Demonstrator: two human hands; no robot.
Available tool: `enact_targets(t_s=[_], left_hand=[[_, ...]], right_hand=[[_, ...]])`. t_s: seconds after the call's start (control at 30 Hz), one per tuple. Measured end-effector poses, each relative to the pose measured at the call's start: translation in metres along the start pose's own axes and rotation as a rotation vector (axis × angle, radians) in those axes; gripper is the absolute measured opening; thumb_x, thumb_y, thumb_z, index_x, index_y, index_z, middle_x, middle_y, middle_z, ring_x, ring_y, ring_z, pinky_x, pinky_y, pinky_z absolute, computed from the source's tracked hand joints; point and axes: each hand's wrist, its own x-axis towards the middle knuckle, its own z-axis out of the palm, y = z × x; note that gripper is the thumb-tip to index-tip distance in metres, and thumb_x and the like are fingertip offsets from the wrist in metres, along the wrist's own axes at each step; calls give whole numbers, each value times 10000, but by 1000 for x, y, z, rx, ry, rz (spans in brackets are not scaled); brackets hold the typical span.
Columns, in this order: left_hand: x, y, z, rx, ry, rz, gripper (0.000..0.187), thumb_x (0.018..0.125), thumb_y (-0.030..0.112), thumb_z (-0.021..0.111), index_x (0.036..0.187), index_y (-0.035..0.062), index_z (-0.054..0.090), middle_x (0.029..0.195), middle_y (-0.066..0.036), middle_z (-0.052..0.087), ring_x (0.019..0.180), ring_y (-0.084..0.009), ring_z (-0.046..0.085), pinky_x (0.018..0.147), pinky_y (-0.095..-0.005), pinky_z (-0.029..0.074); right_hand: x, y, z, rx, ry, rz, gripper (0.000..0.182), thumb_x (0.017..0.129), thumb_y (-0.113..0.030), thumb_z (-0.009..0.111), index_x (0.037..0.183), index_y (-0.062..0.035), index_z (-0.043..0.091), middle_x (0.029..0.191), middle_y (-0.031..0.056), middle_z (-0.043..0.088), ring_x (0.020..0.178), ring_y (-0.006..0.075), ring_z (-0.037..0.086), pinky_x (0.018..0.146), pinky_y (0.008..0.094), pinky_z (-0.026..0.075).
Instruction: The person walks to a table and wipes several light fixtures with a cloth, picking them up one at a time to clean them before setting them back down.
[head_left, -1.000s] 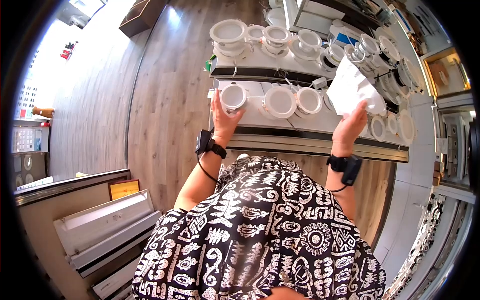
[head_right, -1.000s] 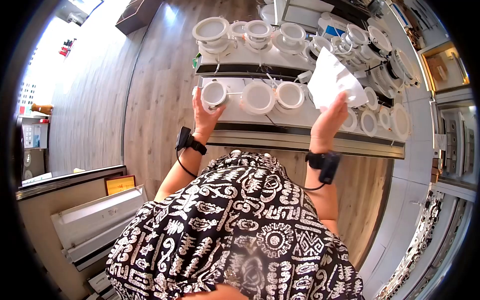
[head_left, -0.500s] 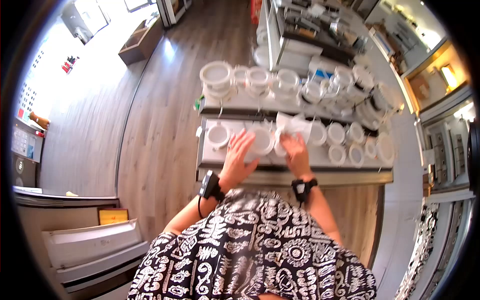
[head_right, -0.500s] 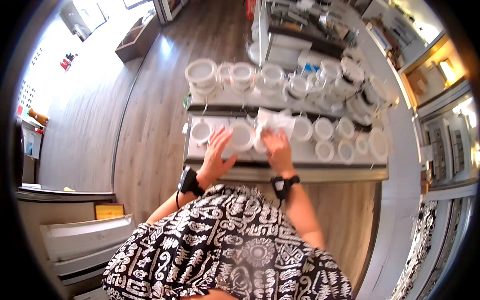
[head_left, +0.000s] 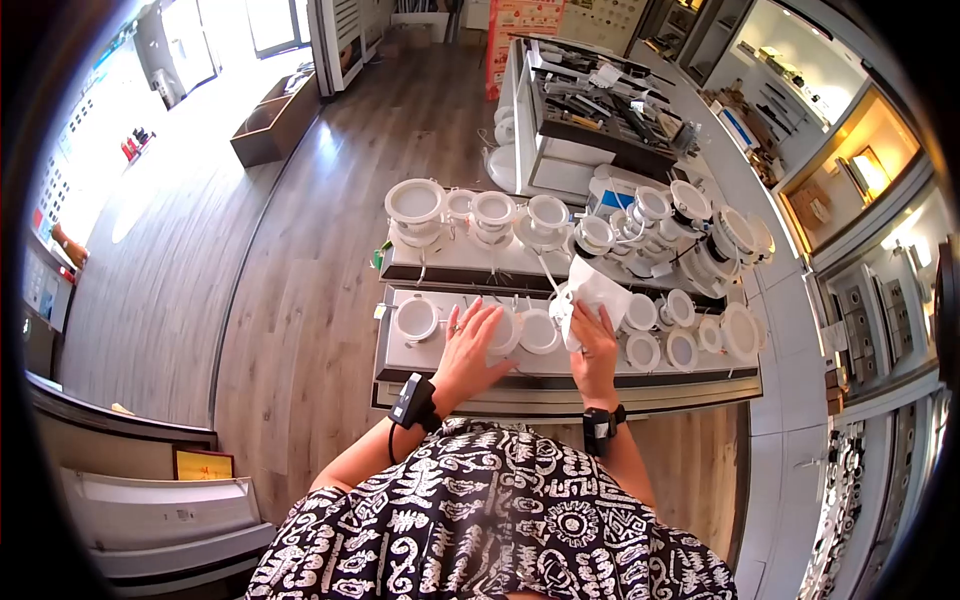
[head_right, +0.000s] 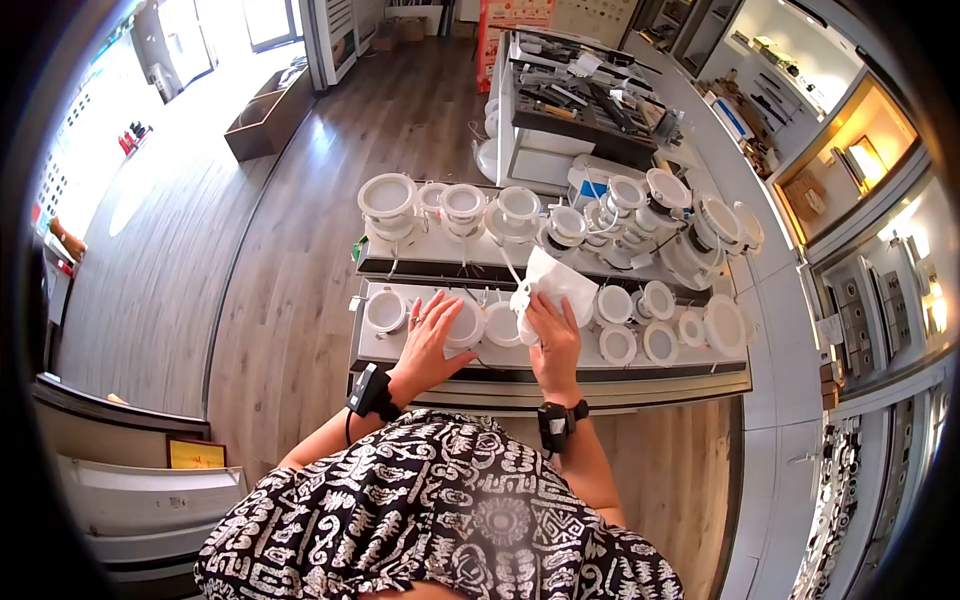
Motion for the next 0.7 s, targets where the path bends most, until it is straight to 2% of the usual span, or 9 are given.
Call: enact_targets(t_s=[0.2, 0.23, 0.27, 0.43, 0.5, 0.53, 0.57, 0.63, 0.7], left_hand=[[24, 35, -4, -274, -36, 7, 852, 705, 222, 817, 1420, 33, 394, 1404, -177, 467, 1333, -341, 434, 1089, -450, 376], [26, 34, 9, -468, 15, 9, 841, 709, 145, 807, 1422, 20, 378, 1364, -195, 501, 1214, -360, 538, 955, -397, 490], [32, 46, 0, -724, -53, -92, 806, 731, 104, 791, 1409, 7, 368, 1313, -215, 539, 1130, -351, 593, 901, -389, 516], [27, 37, 24, -741, 87, -15, 750, 769, 100, 787, 1374, 13, 351, 1224, -165, 570, 1116, -268, 598, 925, -370, 495], [27, 22, 54, -1293, 22, -318, 776, 780, 92, 782, 1397, 24, 317, 1245, -138, 546, 1155, -243, 568, 950, -359, 476], [28, 24, 54, -1350, 1, -319, 788, 785, 88, 779, 1408, 28, 300, 1258, -129, 533, 1173, -232, 551, 962, -356, 467], [32, 32, 46, -1407, -21, -322, 801, 791, 84, 777, 1418, 31, 283, 1272, -121, 520, 1191, -220, 535, 974, -352, 457], [31, 48, 21, -1089, -24, -11, 824, 801, 77, 769, 1438, 33, 249, 1306, -114, 492, 1223, -201, 499, 997, -348, 439], [34, 48, 18, -1240, -106, -78, 814, 801, 68, 768, 1435, 33, 258, 1299, -112, 493, 1223, -195, 491, 1006, -349, 433]], right_hand=[[12, -55, -25, 59, -74, -99, 537, 625, 96, 598, 1141, -32, 672, 1239, 118, 655, 1243, 286, 566, 1111, 487, 358], [15, -66, -26, 63, -78, -112, 517, 632, 88, 578, 1127, -25, 675, 1230, 128, 659, 1241, 296, 569, 1112, 490, 355], [18, -70, -26, 67, -81, -127, 498, 640, 81, 557, 1114, -18, 678, 1221, 138, 663, 1239, 306, 572, 1113, 493, 351], [22, -67, -25, 57, -140, -228, 581, 600, 69, 620, 1165, -50, 682, 1260, 83, 653, 1256, 240, 562, 1109, 465, 381], [18, -67, -25, 95, -129, -215, 529, 600, 76, 613, 1110, -38, 693, 1229, 102, 666, 1242, 262, 574, 1110, 474, 378], [18, -66, -26, 113, -122, -213, 504, 600, 79, 609, 1083, -32, 698, 1214, 111, 673, 1235, 273, 580, 1110, 479, 376], [16, -66, -27, 105, -144, -204, 462, 651, 36, 613, 1102, -29, 689, 1231, 118, 663, 1246, 281, 570, 1113, 480, 369], [14, -66, -35, 79, -184, -199, 389, 755, -52, 620, 1140, -22, 672, 1265, 132, 642, 1267, 298, 551, 1118, 482, 356], [17, -70, -42, 102, -178, -223, 372, 872, -186, 547, 1184, -6, 642, 1306, 150, 609, 1289, 322, 525, 1126, 490, 331]])
